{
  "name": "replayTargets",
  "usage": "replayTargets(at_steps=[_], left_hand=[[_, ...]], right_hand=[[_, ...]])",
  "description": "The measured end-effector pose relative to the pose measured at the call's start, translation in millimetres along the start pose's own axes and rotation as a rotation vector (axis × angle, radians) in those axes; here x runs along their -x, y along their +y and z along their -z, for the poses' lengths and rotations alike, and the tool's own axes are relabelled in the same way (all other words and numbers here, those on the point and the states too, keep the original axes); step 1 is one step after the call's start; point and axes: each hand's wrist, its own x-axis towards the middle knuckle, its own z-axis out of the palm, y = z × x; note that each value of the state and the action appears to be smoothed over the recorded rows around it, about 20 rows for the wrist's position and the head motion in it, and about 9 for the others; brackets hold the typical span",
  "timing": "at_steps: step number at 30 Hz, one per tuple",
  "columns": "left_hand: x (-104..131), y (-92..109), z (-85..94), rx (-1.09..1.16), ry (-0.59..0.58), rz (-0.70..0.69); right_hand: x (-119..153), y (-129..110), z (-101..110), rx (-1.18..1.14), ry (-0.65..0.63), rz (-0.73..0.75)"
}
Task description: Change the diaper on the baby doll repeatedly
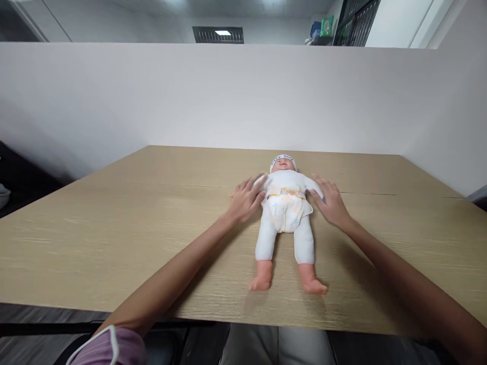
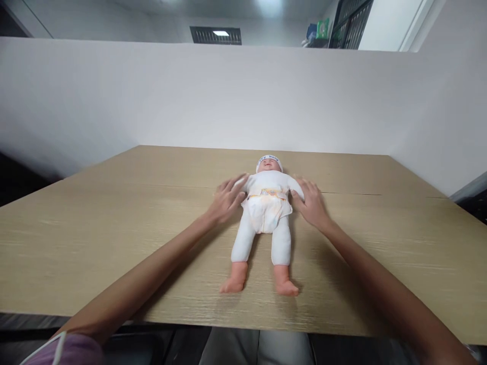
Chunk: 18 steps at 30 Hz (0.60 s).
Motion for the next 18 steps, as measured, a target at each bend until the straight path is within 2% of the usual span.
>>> replayTargets(at_steps=[2, 4, 6, 8, 11, 13, 15, 18], left_hand=[[-7.2, -19.6, -2.9, -0.028, 0.049, 0.168], [-16.5, -35.4, -6.6, -0.037, 0.017, 0.294], [-26.6, -43.1, -9.8, -0.025, -0.054, 0.342], [-35.7, -40.8, -11.7, -0.001, -0.098, 0.358], [-40.3, -20.4, -8.6, 0.037, -0.112, 0.408], [-30.6, 1.1, -0.7, 0.063, -0.091, 0.442], [-7.0, 26.3, 12.6, 0.097, -0.071, 0.458], [48.3, 68.0, 40.2, 0.158, -0.063, 0.443]], right_hand=[[-6.6, 20.4, -4.2, 0.085, 0.025, -0.111], [-12.9, 31.1, -8.7, 0.092, -0.031, -0.199], [-19.7, 30.4, -13.2, 0.047, -0.117, -0.254], [-26.5, 20.8, -17.3, 0.015, -0.163, -0.3], [-30.7, 0.3, -18.0, 0.007, -0.14, -0.396], [-24.0, -12.1, -9.4, -0.019, -0.118, -0.44], [-7.5, -22.5, 9.6, -0.063, -0.105, -0.445], [30.6, -37.4, 52.8, -0.139, -0.103, -0.396]])
